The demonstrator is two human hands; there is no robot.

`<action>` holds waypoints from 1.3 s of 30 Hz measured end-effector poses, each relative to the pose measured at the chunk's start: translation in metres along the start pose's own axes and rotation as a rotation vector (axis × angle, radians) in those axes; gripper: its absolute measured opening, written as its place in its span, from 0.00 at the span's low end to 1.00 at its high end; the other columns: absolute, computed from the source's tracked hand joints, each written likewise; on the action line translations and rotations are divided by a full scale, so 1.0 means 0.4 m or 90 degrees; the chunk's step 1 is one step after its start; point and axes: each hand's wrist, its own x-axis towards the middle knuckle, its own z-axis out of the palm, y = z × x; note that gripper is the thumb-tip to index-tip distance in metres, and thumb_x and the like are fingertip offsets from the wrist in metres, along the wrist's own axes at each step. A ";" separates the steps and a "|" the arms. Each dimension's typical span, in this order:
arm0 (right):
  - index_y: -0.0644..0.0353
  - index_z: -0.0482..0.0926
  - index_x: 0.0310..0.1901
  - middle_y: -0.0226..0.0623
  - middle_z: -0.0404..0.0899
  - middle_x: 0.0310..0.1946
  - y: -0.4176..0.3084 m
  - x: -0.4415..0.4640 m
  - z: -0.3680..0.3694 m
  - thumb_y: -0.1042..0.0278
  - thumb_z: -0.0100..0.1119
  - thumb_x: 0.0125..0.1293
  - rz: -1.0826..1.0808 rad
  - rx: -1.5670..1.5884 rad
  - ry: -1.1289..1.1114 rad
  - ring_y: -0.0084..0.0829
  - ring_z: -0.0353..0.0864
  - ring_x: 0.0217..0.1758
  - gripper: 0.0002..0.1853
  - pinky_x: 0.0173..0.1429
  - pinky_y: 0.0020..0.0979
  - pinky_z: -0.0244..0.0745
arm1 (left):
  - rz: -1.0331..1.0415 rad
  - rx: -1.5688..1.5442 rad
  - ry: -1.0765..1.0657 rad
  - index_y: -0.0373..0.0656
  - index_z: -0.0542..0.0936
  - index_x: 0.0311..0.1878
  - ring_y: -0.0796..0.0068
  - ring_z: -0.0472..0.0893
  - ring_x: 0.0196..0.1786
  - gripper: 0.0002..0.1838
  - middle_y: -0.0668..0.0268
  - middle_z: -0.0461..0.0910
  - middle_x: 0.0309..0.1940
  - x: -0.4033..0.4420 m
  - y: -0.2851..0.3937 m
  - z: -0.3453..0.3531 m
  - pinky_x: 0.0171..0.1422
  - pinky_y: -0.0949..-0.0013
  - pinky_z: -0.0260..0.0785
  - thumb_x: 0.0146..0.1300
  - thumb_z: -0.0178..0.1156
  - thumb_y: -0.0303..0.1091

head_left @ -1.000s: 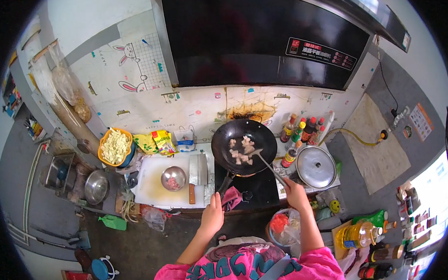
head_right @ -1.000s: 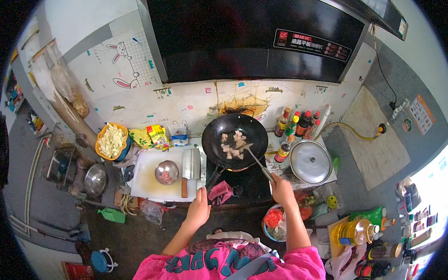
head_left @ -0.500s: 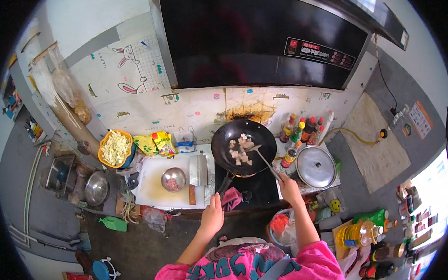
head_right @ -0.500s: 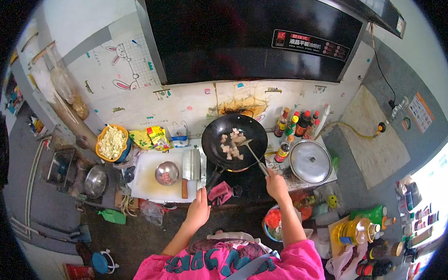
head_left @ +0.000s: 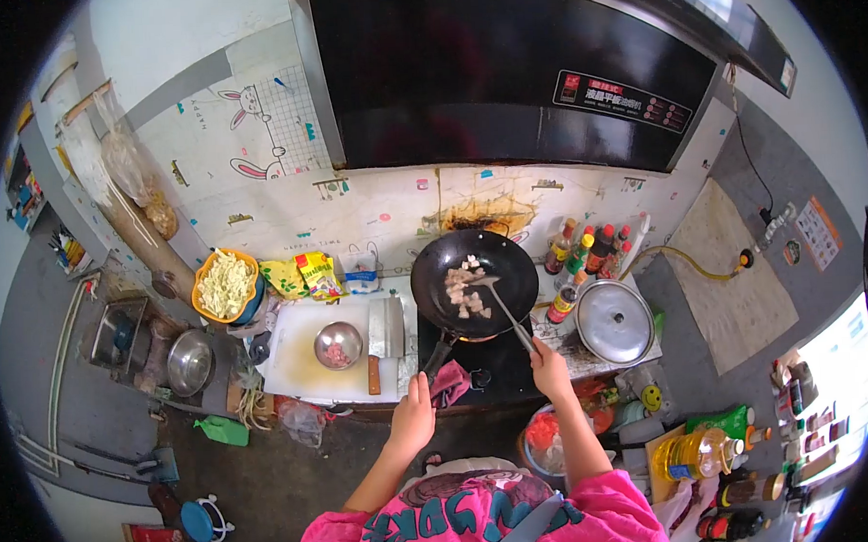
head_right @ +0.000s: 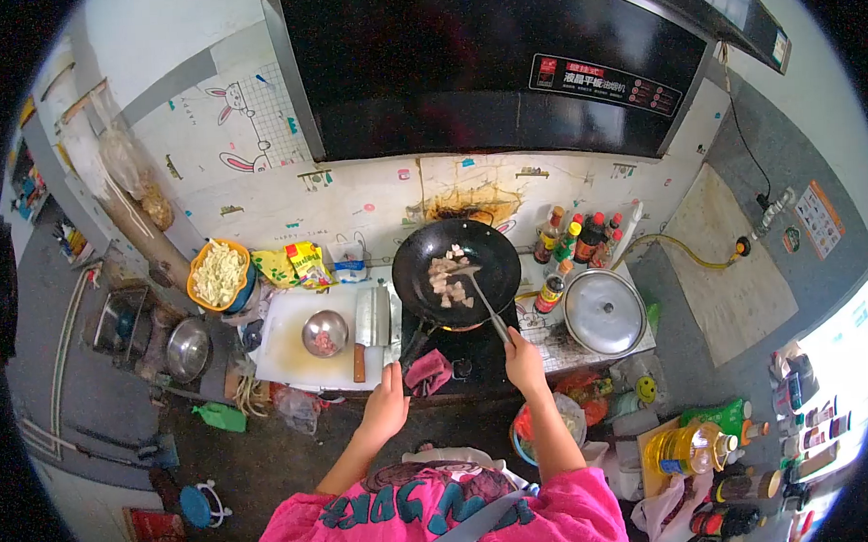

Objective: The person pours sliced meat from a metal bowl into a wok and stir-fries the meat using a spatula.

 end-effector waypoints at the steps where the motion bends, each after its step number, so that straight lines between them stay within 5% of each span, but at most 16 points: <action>1: 0.63 0.73 0.53 0.57 0.76 0.41 0.003 -0.008 -0.013 0.70 0.49 0.61 -0.021 -0.011 0.009 0.54 0.75 0.46 0.18 0.49 0.43 0.71 | -0.002 -0.002 -0.002 0.28 0.54 0.63 0.48 0.76 0.42 0.36 0.42 0.61 0.57 0.001 0.001 -0.001 0.44 0.57 0.71 0.53 0.57 0.28; 7: 0.65 0.74 0.51 0.58 0.76 0.39 0.039 -0.042 -0.067 0.70 0.50 0.61 -0.049 -0.048 0.027 0.54 0.75 0.46 0.17 0.48 0.43 0.71 | 0.004 -0.010 -0.003 0.28 0.53 0.63 0.47 0.76 0.42 0.37 0.41 0.61 0.57 0.002 -0.001 0.001 0.45 0.56 0.71 0.53 0.58 0.27; 11: 0.66 0.73 0.52 0.55 0.79 0.31 0.043 -0.047 -0.093 0.70 0.49 0.62 0.027 0.061 -0.003 0.46 0.81 0.36 0.17 0.42 0.38 0.73 | -0.006 -0.024 -0.031 0.27 0.52 0.64 0.44 0.74 0.46 0.38 0.40 0.59 0.58 0.004 0.001 -0.006 0.48 0.56 0.70 0.52 0.59 0.27; 12: 0.65 0.72 0.55 0.34 0.75 0.22 0.059 -0.045 -0.093 0.69 0.47 0.65 0.019 0.075 -0.013 0.23 0.71 0.23 0.18 0.29 0.27 0.69 | -0.009 -0.024 -0.036 0.27 0.51 0.64 0.44 0.74 0.46 0.38 0.40 0.59 0.58 0.004 0.001 -0.006 0.48 0.56 0.70 0.52 0.59 0.27; 15: 0.65 0.72 0.55 0.32 0.74 0.22 0.073 -0.046 -0.110 0.68 0.46 0.66 0.073 0.133 -0.045 0.23 0.71 0.22 0.18 0.25 0.27 0.67 | -0.011 -0.020 -0.027 0.27 0.52 0.63 0.45 0.75 0.45 0.38 0.41 0.60 0.58 0.001 0.000 -0.003 0.47 0.57 0.71 0.52 0.59 0.27; 21: 0.67 0.73 0.51 0.48 0.78 0.27 0.043 -0.019 -0.082 0.69 0.47 0.63 -0.039 -0.004 0.035 0.38 0.79 0.30 0.17 0.38 0.34 0.72 | 0.015 -0.010 0.021 0.28 0.54 0.63 0.47 0.76 0.42 0.36 0.42 0.61 0.58 0.000 -0.008 0.015 0.44 0.57 0.72 0.52 0.58 0.27; 23: 0.66 0.74 0.47 0.57 0.77 0.33 0.035 -0.015 -0.051 0.72 0.48 0.61 -0.079 -0.086 0.072 0.53 0.78 0.38 0.14 0.42 0.42 0.72 | 0.007 -0.013 0.012 0.28 0.54 0.63 0.47 0.76 0.41 0.36 0.42 0.61 0.57 -0.001 -0.008 0.011 0.44 0.57 0.71 0.52 0.58 0.27; 39: 0.65 0.69 0.54 0.59 0.77 0.30 0.023 -0.016 -0.015 0.73 0.52 0.58 -0.085 -0.254 0.033 0.56 0.77 0.35 0.21 0.41 0.48 0.72 | -0.002 -0.010 0.007 0.28 0.53 0.63 0.46 0.76 0.43 0.37 0.42 0.61 0.58 0.000 0.000 0.010 0.45 0.57 0.71 0.52 0.58 0.27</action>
